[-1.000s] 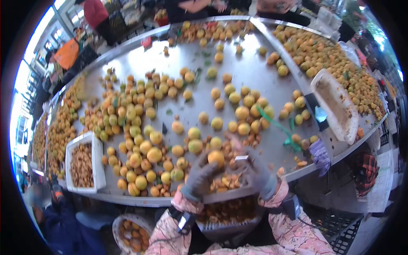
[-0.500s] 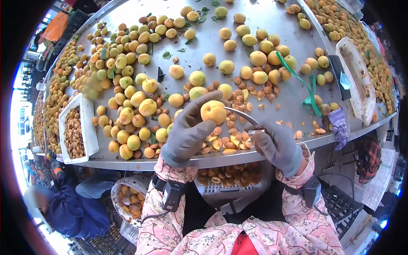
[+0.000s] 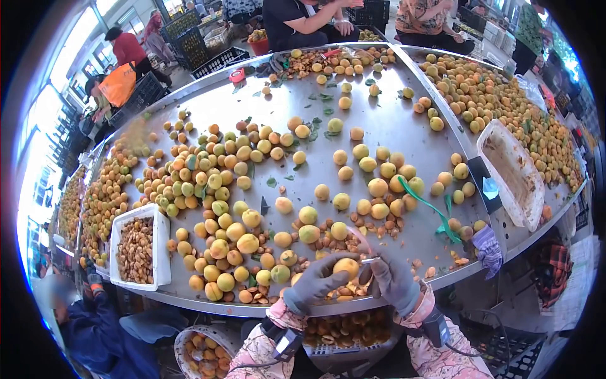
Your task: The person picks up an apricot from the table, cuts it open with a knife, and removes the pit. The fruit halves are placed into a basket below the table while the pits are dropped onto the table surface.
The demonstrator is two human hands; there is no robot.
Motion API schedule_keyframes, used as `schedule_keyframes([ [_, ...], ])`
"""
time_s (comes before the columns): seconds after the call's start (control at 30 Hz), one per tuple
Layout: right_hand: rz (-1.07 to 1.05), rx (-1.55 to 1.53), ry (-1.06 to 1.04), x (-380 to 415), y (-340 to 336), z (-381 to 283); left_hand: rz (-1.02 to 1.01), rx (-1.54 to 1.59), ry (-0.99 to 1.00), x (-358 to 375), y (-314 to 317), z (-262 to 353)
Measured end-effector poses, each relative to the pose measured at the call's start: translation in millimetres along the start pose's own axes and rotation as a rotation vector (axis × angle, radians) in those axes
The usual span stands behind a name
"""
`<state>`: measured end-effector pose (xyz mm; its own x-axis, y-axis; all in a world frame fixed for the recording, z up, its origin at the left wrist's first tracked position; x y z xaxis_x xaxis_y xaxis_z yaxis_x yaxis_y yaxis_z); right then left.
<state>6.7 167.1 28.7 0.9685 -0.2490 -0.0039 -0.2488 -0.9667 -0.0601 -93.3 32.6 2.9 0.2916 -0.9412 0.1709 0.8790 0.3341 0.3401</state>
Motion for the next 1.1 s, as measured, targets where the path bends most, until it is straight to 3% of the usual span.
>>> schedule_keyframes([
  [0.03,0.036,0.099,-0.138,-0.8,1.6,0.4,-0.004,-0.003,-0.003,0.0,3.3,0.7],
  [0.13,0.065,0.223,-0.242,-4.5,10.3,-5.7,0.025,0.043,-0.129,2.3,6.6,-7.5],
  [0.27,-0.007,0.114,-0.063,-1.5,8.9,-5.1,0.028,0.078,-0.143,2.6,9.7,-2.0],
  [0.33,-0.075,0.031,0.202,-1.1,8.4,-2.8,0.112,0.091,-0.028,0.3,11.1,-0.5],
  [0.67,0.020,0.217,0.031,-7.2,20.9,-14.2,0.316,0.136,0.095,-4.0,-4.5,-31.3],
  [0.73,0.008,-0.004,0.024,-5.7,30.0,-1.8,0.375,0.023,0.109,-3.5,-13.2,-42.6],
  [0.93,0.005,-0.004,0.041,-5.2,33.0,12.9,0.397,-0.151,0.165,-3.4,-13.2,-28.6],
  [1.07,0.020,-0.005,0.152,-4.7,31.1,3.9,0.372,-0.071,0.147,-2.2,-5.6,-18.1],
  [1.1,0.067,0.063,-0.028,-7.6,30.5,2.4,0.378,-0.038,0.121,-2.4,-6.9,-22.4],
])
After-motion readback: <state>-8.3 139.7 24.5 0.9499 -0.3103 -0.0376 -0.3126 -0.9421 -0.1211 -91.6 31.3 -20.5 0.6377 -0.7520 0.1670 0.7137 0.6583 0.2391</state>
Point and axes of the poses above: each hand's wrist, its own x-axis away from the middle knuckle, its own y-axis out of the palm, z = x × y, the point moved 4 cm from there along -x, towards the middle knuckle, and after that the axes turned 4 degrees about -z, right-handed, at the moved point
